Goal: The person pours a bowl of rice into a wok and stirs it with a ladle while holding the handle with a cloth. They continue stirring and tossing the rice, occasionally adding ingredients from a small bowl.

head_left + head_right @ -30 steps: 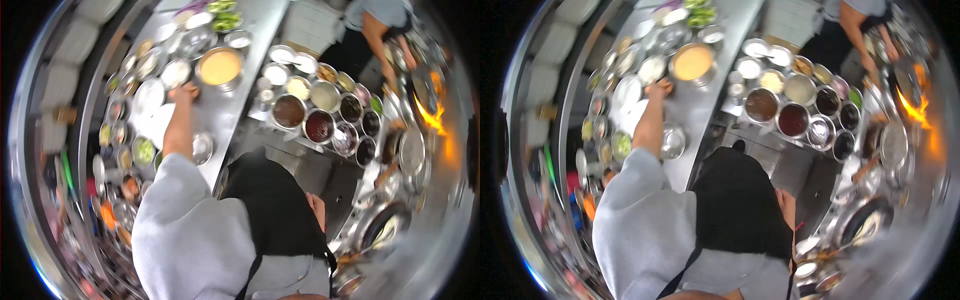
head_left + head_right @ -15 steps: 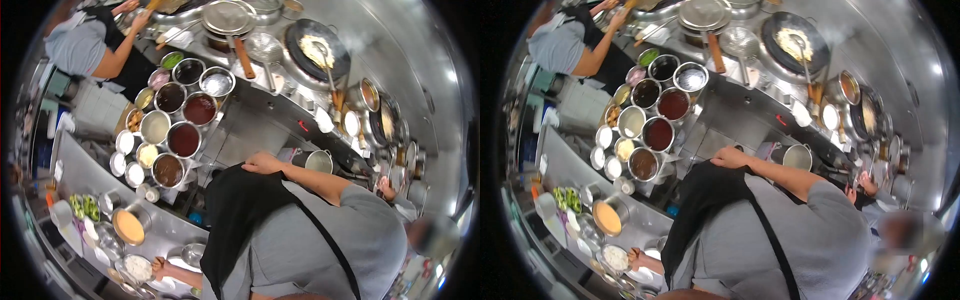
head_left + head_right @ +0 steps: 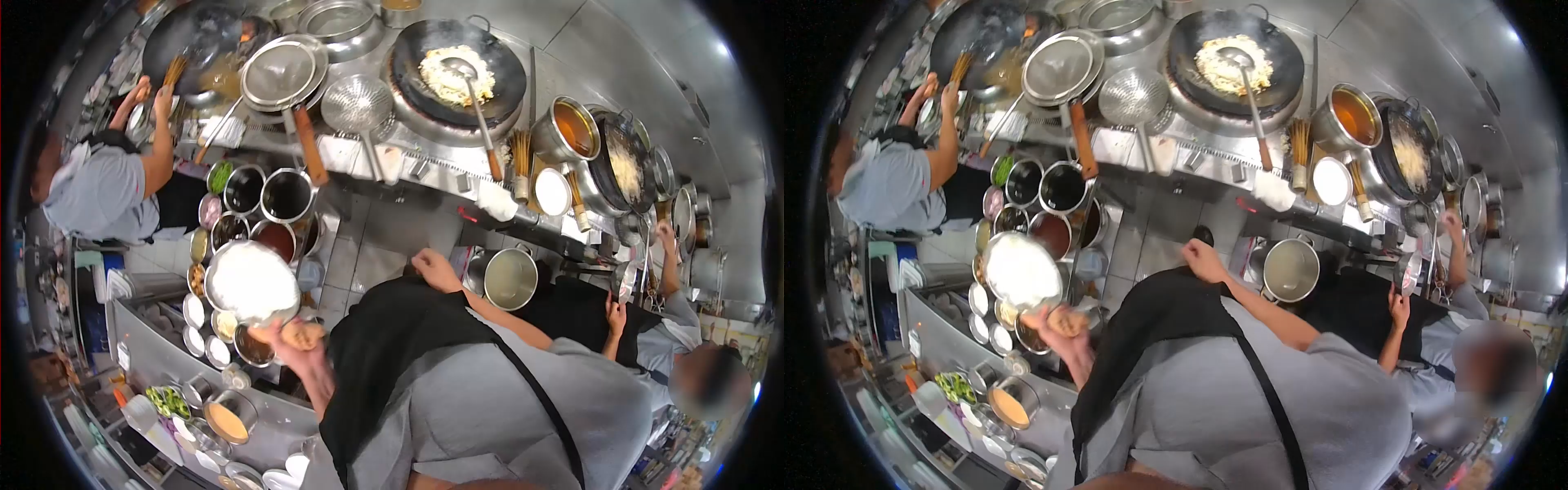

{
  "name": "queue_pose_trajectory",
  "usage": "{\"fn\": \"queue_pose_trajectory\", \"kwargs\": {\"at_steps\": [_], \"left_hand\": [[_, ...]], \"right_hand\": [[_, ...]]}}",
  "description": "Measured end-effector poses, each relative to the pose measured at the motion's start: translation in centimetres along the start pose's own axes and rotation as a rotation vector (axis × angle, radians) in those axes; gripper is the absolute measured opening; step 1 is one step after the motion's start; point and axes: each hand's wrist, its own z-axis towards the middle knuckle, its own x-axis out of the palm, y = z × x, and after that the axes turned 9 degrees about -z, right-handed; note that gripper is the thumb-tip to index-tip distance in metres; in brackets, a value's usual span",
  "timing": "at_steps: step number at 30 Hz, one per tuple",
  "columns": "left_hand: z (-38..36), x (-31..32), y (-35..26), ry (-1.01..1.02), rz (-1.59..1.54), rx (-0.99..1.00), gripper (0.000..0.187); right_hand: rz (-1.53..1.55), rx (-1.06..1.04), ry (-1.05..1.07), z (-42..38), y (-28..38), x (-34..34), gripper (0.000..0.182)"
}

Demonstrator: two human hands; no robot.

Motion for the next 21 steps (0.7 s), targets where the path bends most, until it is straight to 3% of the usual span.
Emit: {"fn": "queue_pose_trajectory", "kwargs": {"at_steps": [1,2,4,5,8,9,11,12,13,15,17,18,20,21], "left_hand": [[-0.2,2.4,2.3,0.154,-0.007,-0.125,0.041],[-0.4,4.6,4.0,0.158,0.013,-0.122,0.041],[-1.2,8.8,7.0,0.223,0.136,-0.086,0.039],[-2.1,10.3,7.7,0.222,0.152,-0.087,0.039],[-3.9,12.9,9.1,0.27,0.243,-0.22,0.035],[-4.1,14.0,9.6,0.268,0.26,-0.215,0.035],[-4.5,17.6,10.8,0.245,0.363,-0.235,0.034],[-4.5,18.9,11.7,0.226,0.42,-0.256,0.034],[-4.0,20.2,12.8,0.258,0.409,-0.287,0.033],[-2.3,22.3,15.1,0.34,0.456,-0.371,0.033],[-0.4,23.4,17.3,0.361,0.492,-0.428,0.034],[-0.6,24.8,18.6,0.395,0.495,-0.385,0.034],[1.2,25.8,20.2,0.433,0.525,-0.458,0.029],[1.9,26.7,20.7,0.472,0.523,-0.512,0.027]], "right_hand": [[0.14,0.076,-0.051,1.1,-1.9,-1.1,0.025],[0.162,0.163,-0.126,2.6,-4.1,-2.7,0.026],[0.506,0.211,-0.255,4.8,-5.2,-7.0,0.034],[0.669,0.336,-0.262,6.8,-5.1,-10.0,0.043],[0.906,0.232,-0.241,11.8,-2.8,-17.9,0.056],[0.8,0.21,-0.104,14.3,-2.4,-20.0,0.067],[0.548,0.227,-0.023,16.7,2.0,-22.7,0.06],[0.33,0.13,0.098,19.3,0.9,-23.2,0.057],[0.015,0.067,-0.052,21.8,-0.6,-22.2,0.051],[0.096,0.2,-0.168,18.8,5.4,-24.1,0.046],[0.272,0.219,-0.122,17.4,7.2,-24.9,0.043],[0.267,0.143,-0.213,15.7,7.5,-25.0,0.038],[0.031,0.061,-0.33,12.5,8.0,-26.8,0.036],[-0.079,0.191,-0.287,11.2,8.1,-27.9,0.04]]}}
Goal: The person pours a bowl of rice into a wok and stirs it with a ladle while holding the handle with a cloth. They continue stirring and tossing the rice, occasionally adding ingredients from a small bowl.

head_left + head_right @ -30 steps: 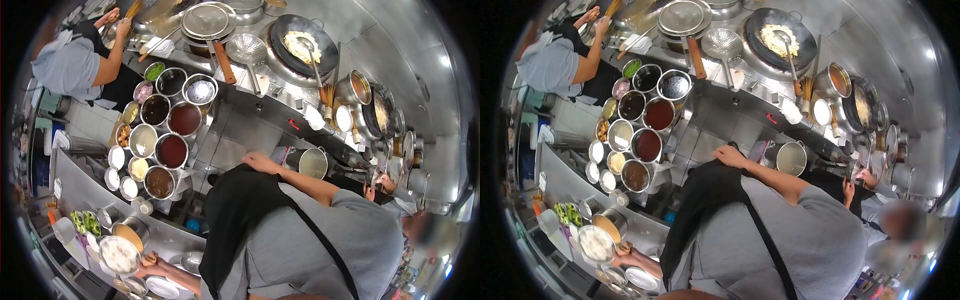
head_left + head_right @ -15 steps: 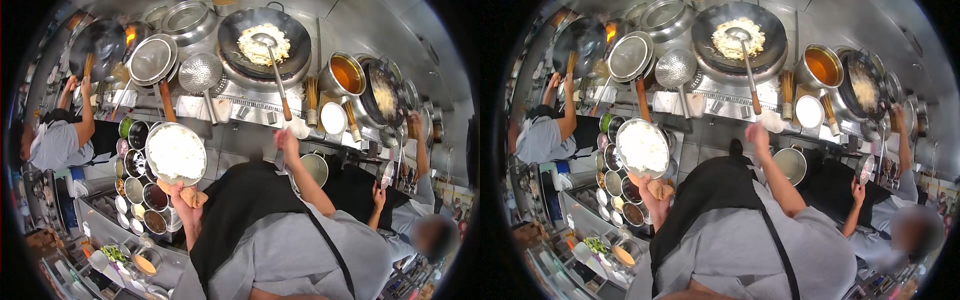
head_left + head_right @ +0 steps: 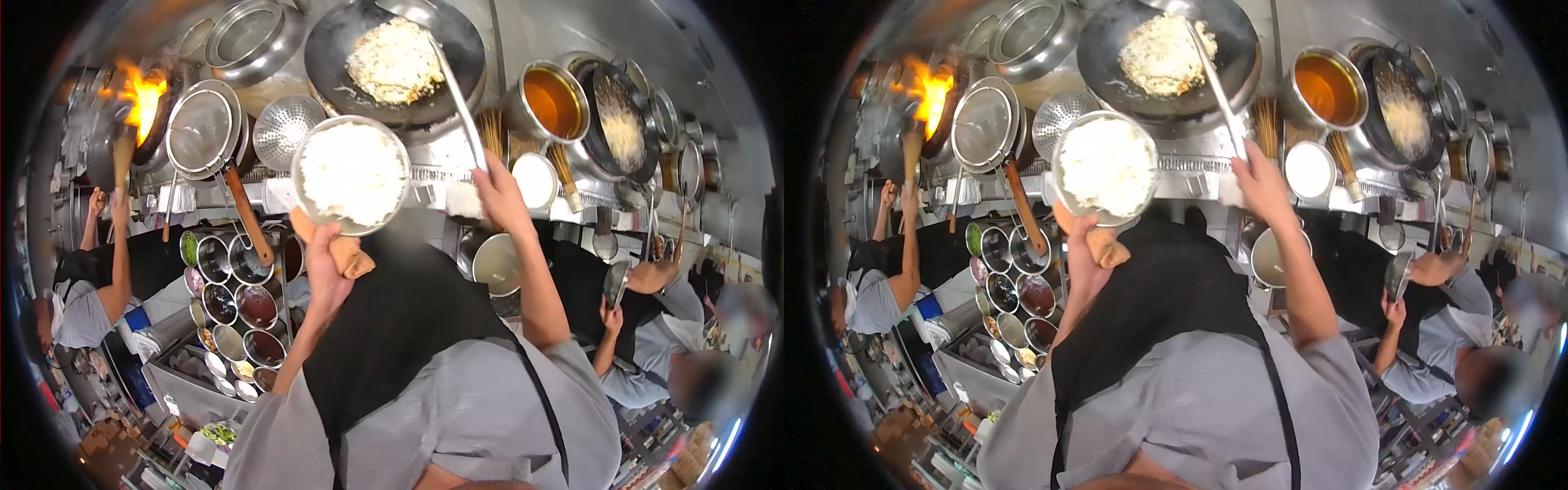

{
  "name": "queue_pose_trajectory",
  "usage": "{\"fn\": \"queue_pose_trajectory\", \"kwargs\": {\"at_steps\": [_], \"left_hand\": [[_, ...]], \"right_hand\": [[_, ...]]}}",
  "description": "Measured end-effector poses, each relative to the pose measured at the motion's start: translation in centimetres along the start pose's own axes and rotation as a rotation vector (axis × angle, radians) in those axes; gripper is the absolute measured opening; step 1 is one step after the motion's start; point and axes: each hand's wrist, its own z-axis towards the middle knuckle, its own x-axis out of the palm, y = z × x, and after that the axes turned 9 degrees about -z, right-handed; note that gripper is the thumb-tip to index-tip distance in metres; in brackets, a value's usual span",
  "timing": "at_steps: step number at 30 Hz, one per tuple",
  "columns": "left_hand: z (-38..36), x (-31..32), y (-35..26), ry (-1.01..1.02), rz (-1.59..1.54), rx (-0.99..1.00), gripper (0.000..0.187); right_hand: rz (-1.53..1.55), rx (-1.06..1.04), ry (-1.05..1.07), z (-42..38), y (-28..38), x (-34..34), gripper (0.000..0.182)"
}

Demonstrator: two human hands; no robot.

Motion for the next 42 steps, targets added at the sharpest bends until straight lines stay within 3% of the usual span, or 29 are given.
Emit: {"fn": "queue_pose_trajectory", "kwargs": {"at_steps": [2,5,7,11,14,16,17,18,21,22,23,25,27,28,31,32,34,38,40,41,42], "left_hand": [[1.1,2.1,-1.1,-0.005,0.001,-0.015,0.025],[2.7,4.2,-2.6,-0.028,0.009,-0.017,0.021],[3.3,5.4,-3.2,-0.057,0.006,0.023,0.021],[4.7,5.3,-4.1,-0.064,-0.003,0.04,0.021],[5.1,4.8,-5.1,-0.036,-0.011,0.001,0.023],[5.6,4.1,-5.3,-0.03,-0.022,0.035,0.02],[6.4,3.9,-5.6,-0.027,-0.015,0.038,0.02],[7.8,3.7,-6.1,-0.011,0.016,0.043,0.021],[10.9,6.2,-8.9,0.075,0.116,0.082,0.015],[12.4,7.7,-9.5,0.063,0.187,0.189,0.018],[14.7,9.0,-9.4,0.082,0.183,0.433,0.023],[17.9,12.8,-10.0,0.121,0.297,0.675,0.029],[22.2,15.7,-9.6,0.265,0.48,1.109,0.051],[22.7,17.5,-9.2,0.215,0.679,1.275,0.061],[29.2,19.5,-6.4,0.203,1.413,1.308,0.041],[32.1,19.4,-5.0,0.344,1.548,1.328,0.033],[34.8,19.0,-2.9,0.564,1.886,1.159,0.03],[34.1,22.3,-3.9,0.365,1.683,1.116,0.036],[32.8,23.4,-6.3,0.118,1.331,1.219,0.042],[31.6,23.3,-7.2,0.109,1.333,1.213,0.042],[30.1,23.3,-8.3,0.022,1.127,1.177,0.045]], "right_hand": [[-0.178,-0.079,-0.131,-1.7,0.1,-1.1,0.045],[-0.312,-0.036,-0.096,-0.9,-0.3,0.7,0.045],[-0.184,0.264,0.163,-0.2,2.6,0.5,0.044],[0.045,0.332,0.147,-1.9,4.7,0.9,0.045],[-0.027,-0.015,-0.101,-2.2,1.3,3.5,0.045],[0.101,0.062,-0.052,-2.1,1.4,4.9,0.041],[0.204,0.356,0.135,-1.8,1.3,4.2,0.039],[0.155,0.282,0.188,-0.5,-0.8,4.2,0.039],[0.246,0.29,0.136,-0.7,1.8,4.2,0.042],[0.272,0.288,0.074,-1.2,1.4,5.6,0.042],[0.313,0.286,-0.001,-2.1,1.5,7.1,0.044],[0.363,0.178,-0.136,-3.7,1.0,10.3,0.044],[0.377,0.123,-0.199,-5.3,-0.8,12.0,0.043],[0.314,0.123,-0.244,-6.2,-1.8,12.0,0.043],[0.173,0.159,-0.343,-9.5,-2.3,12.3,0.043],[0.101,0.195,-0.392,-10.5,-2.1,12.4,0.043],[0.175,0.244,-0.382,-12.3,-0.6,12.0,0.043],[0.167,0.287,-0.414,-15.1,-1.0,12.1,0.042],[0.168,0.201,-0.462,-15.7,-2.4,12.6,0.04],[0.187,0.179,-0.465,-15.6,-2.6,12.4,0.041],[0.183,0.17,-0.455,-15.0,-1.7,11.7,0.041]]}}
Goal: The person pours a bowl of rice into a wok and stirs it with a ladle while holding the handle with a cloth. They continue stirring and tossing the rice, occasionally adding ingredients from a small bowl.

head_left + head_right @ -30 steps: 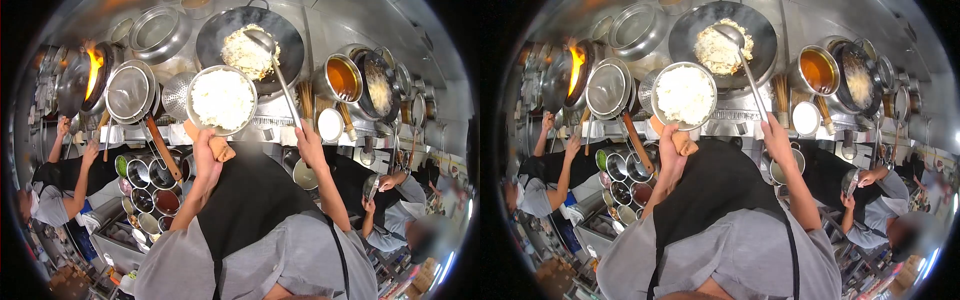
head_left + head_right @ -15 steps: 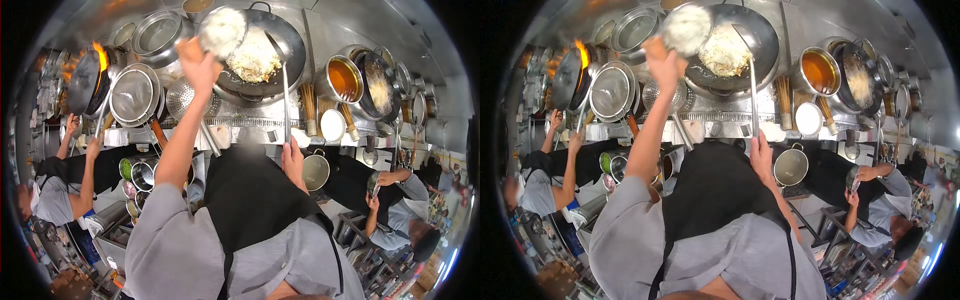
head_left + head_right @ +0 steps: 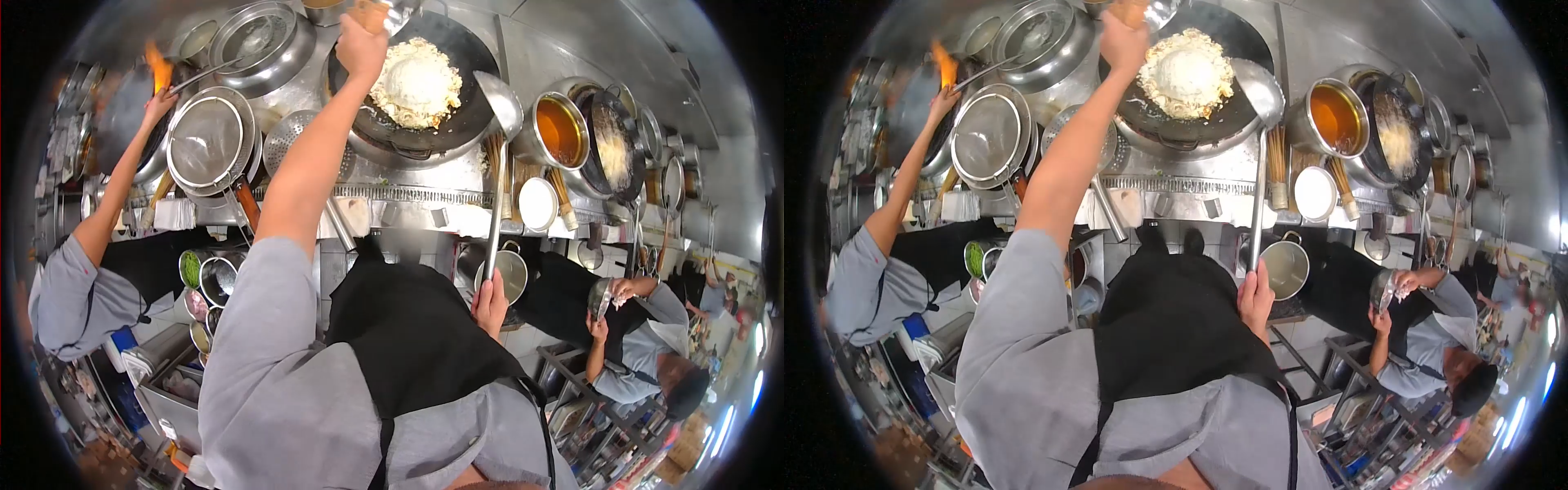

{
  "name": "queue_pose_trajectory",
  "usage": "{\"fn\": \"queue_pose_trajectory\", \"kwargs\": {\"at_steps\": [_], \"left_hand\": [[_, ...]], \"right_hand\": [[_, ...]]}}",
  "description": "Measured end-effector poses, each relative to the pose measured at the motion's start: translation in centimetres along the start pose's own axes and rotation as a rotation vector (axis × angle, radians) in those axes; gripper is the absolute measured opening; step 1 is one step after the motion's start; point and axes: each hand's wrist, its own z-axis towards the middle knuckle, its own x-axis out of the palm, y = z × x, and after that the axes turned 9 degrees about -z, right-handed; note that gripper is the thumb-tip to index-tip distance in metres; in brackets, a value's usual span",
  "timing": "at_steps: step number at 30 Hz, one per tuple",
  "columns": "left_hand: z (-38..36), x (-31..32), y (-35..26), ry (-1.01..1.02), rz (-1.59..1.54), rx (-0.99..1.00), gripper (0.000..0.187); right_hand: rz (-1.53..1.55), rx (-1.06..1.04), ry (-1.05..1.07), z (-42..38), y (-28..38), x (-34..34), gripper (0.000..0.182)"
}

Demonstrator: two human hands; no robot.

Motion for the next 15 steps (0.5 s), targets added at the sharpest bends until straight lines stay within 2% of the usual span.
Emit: {"fn": "queue_pose_trajectory", "kwargs": {"at_steps": [1,2,4,6,8,10,11,13,14,15], "left_hand": [[0.0,-1.4,-0.6,-0.139,-0.135,-0.1,0.049],[-0.4,-2.5,-0.3,-0.162,-0.13,-0.098,0.049],[-2.5,-4.6,1.9,-0.439,-0.54,-0.092,0.055],[-7.2,-8.8,2.8,-0.325,-0.913,-0.385,0.05],[-13.8,-14.5,-0.6,-0.265,-1.219,-0.647,0.039],[-20.6,-18.3,-0.2,-0.218,-1.314,-0.907,0.023],[-23.5,-19.7,-1.4,-0.307,-1.288,-0.964,0.023],[-29.6,-22.2,-3.9,-0.415,-1.256,-1.065,0.024],[-32.1,-23.5,-5.0,-0.456,-1.259,-1.098,0.026],[-34.4,-24.4,-5.7,-0.48,-1.283,-1.122,0.027]], "right_hand": [[0.076,0.027,0.049,1.0,1.4,-0.2,0.042],[0.151,0.053,0.103,2.1,2.7,-0.4,0.043],[0.198,-0.108,0.147,5.7,5.6,-0.5,0.047],[0.205,-0.162,0.151,9.7,8.9,-0.5,0.046],[0.21,-0.26,0.185,15.1,6.8,1.0,0.044],[-0.357,-0.715,0.033,19.7,1.5,3.6,0.037],[-0.344,-0.737,0.052,20.6,1.8,3.5,0.037],[-0.432,-0.219,0.51,21.4,2.3,3.3,0.033],[-0.334,-0.163,0.571,22.5,1.6,3.5,0.032],[-0.212,-0.015,0.64,22.3,2.5,2.7,0.034]]}}
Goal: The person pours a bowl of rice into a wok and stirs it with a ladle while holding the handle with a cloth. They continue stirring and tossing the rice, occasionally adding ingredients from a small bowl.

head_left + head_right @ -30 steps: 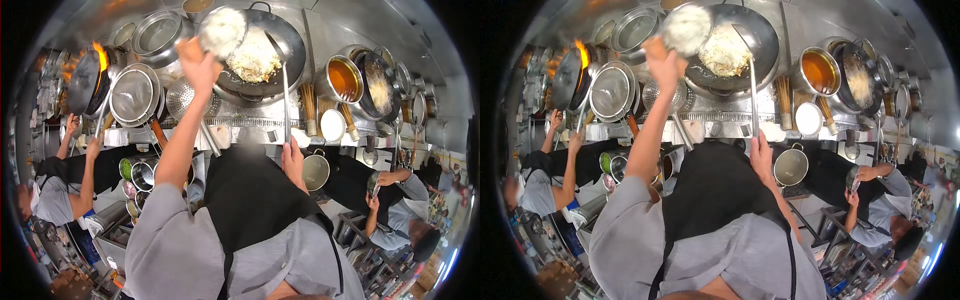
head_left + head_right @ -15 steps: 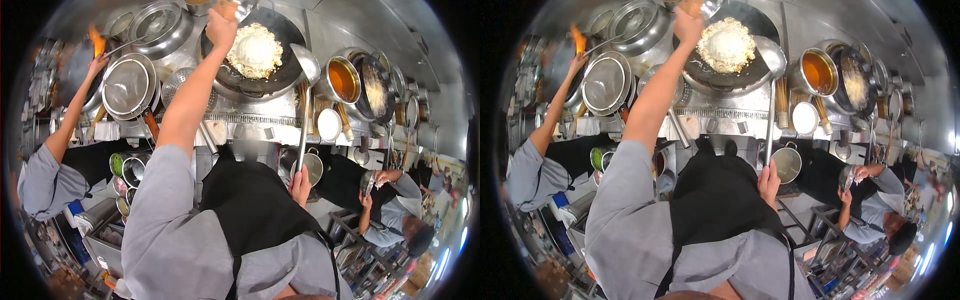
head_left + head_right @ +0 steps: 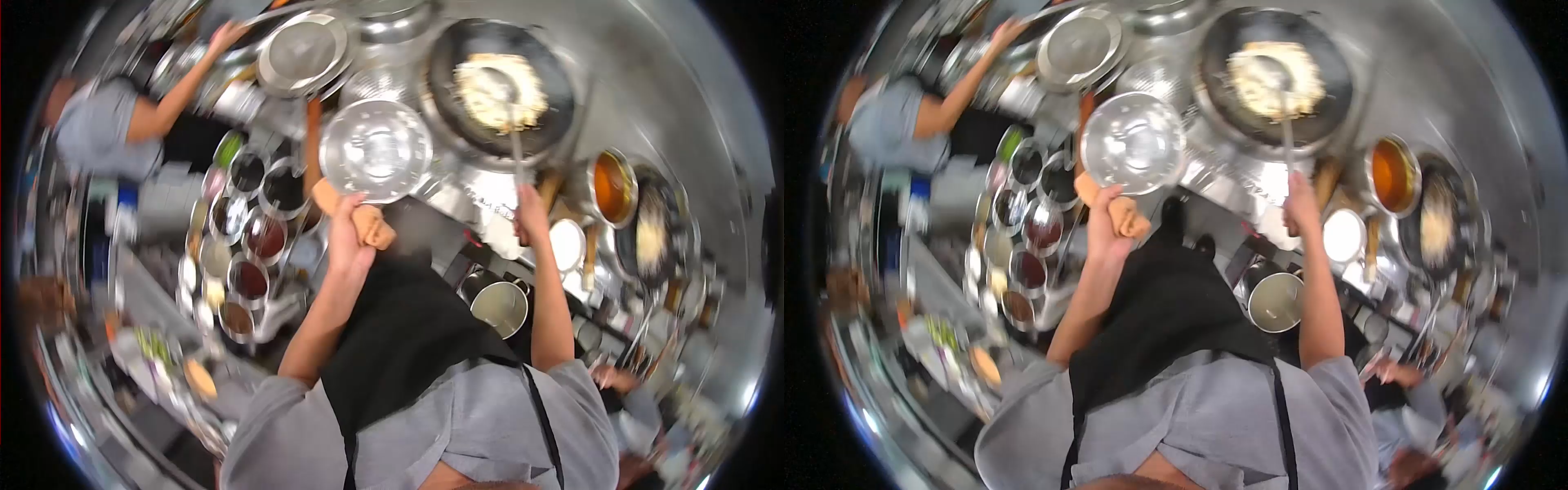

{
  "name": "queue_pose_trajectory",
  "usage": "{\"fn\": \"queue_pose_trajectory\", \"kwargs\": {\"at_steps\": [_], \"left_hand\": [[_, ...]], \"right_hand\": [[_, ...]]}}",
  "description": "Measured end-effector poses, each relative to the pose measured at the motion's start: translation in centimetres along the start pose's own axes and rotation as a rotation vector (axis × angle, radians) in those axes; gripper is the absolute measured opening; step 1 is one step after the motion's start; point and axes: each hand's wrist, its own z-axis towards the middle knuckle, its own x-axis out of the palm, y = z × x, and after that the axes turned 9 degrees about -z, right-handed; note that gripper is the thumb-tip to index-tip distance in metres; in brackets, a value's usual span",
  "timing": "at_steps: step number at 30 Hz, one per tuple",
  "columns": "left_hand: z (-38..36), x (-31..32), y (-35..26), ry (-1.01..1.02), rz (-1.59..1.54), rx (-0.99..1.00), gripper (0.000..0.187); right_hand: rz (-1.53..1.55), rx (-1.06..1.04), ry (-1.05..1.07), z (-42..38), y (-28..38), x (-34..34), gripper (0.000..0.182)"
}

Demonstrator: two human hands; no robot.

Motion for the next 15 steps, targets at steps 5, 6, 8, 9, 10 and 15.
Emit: {"fn": "queue_pose_trajectory", "kwargs": {"at_steps": [5,6,8,9,10,15], "left_hand": [[-11.2,-4.7,0.7,-0.188,-0.12,0.059,0.028],[-12.1,-6.1,0.5,-0.14,-0.189,0.033,0.026],[-12.6,-8.5,0.6,-0.231,-0.317,0.12,0.026],[-12.2,-10.6,0.8,-0.224,-0.373,0.181,0.023],[-12.3,-12.6,0.7,-0.26,-0.445,0.224,0.022],[-16.8,-26.5,-0.6,-0.567,-0.834,0.449,0.013]], "right_hand": [[0.662,0.132,0.395,7.7,-11.2,0.5,0.07],[0.644,0.067,0.368,10.1,-14.6,0.4,0.068],[0.647,0.105,0.094,7.6,-14.8,2.7,0.058],[0.735,0.035,0.155,8.7,-17.1,3.7,0.046],[0.556,0.113,0.026,8.8,-16.2,5.8,0.037],[0.173,0.021,0.353,1.3,-10.6,13.7,0.022]]}}
